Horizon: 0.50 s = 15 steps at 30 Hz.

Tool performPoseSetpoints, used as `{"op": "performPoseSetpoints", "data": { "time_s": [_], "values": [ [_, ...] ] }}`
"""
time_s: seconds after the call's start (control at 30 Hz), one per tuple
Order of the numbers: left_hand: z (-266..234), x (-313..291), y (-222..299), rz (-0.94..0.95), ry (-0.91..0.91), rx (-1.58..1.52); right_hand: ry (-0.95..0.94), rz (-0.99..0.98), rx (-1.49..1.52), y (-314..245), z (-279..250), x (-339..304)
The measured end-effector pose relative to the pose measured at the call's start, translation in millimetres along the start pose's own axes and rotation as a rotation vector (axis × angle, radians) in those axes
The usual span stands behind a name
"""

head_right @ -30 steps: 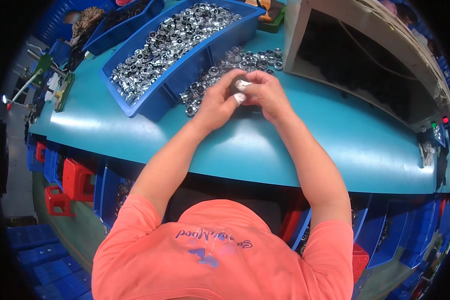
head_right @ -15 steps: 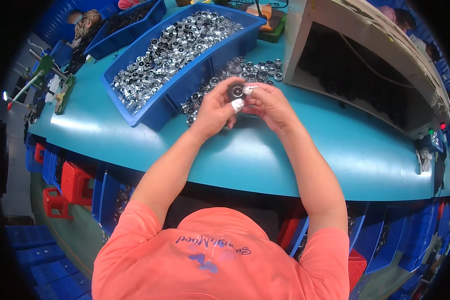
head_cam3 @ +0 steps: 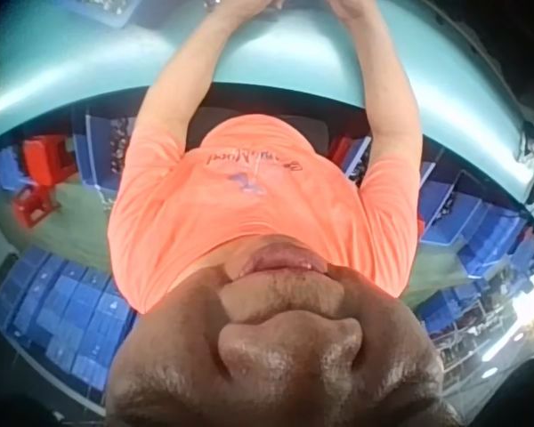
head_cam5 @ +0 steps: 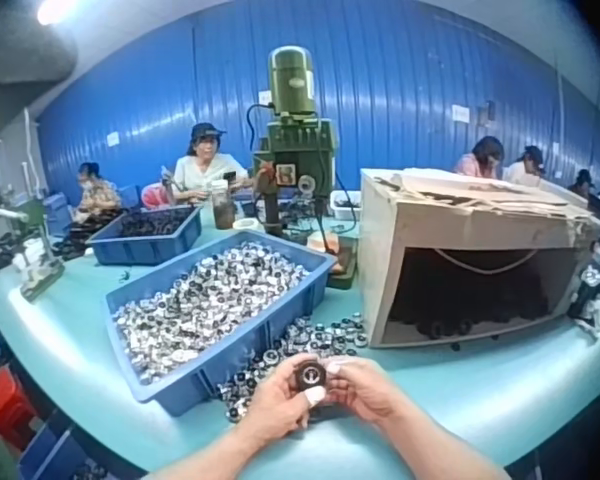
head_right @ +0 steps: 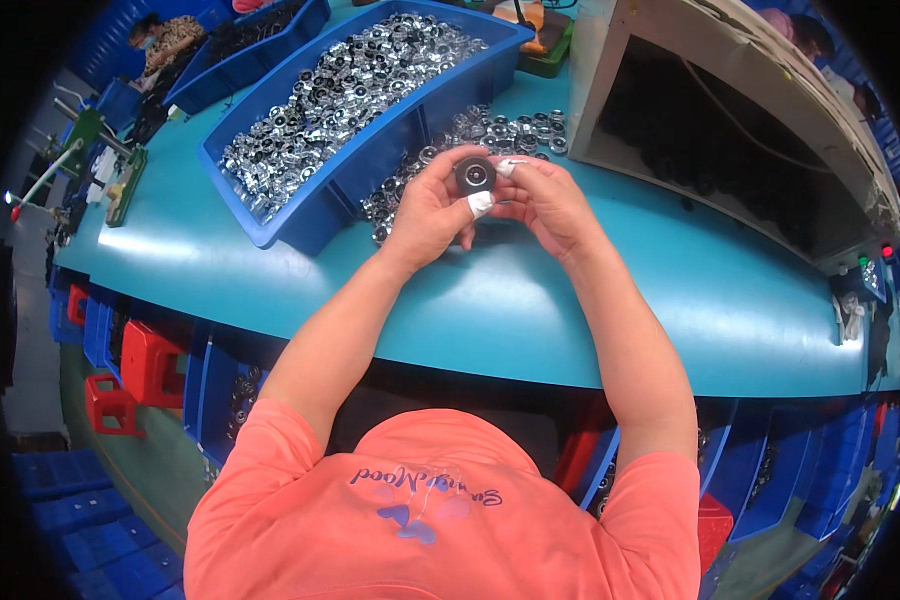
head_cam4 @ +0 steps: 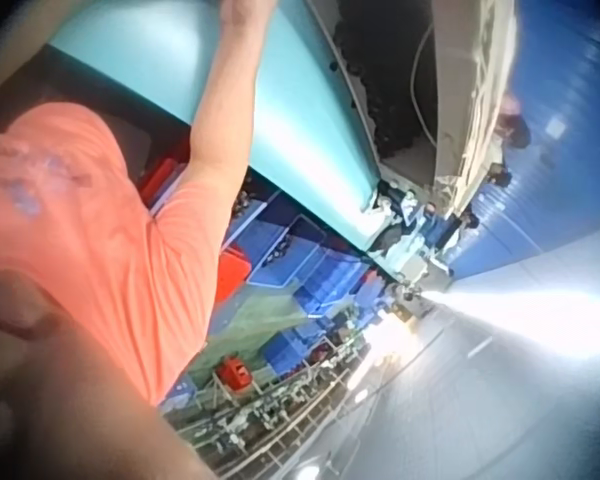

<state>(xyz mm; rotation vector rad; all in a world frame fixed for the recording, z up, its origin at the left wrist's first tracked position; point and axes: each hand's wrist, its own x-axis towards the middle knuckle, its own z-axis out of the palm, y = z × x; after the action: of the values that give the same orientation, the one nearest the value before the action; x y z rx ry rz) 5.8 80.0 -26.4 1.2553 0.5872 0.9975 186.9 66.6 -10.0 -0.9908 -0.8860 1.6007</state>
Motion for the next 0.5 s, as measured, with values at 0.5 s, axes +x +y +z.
{"op": "performPoseSetpoints", "data": {
  "time_s": [0.5],
  "values": [
    [2.7, -4.3, -2.6, 0.151, 0.056, 0.315, -0.003, 0.0, -0.042, -0.1, -3.7, -1.2]
  ]
}}
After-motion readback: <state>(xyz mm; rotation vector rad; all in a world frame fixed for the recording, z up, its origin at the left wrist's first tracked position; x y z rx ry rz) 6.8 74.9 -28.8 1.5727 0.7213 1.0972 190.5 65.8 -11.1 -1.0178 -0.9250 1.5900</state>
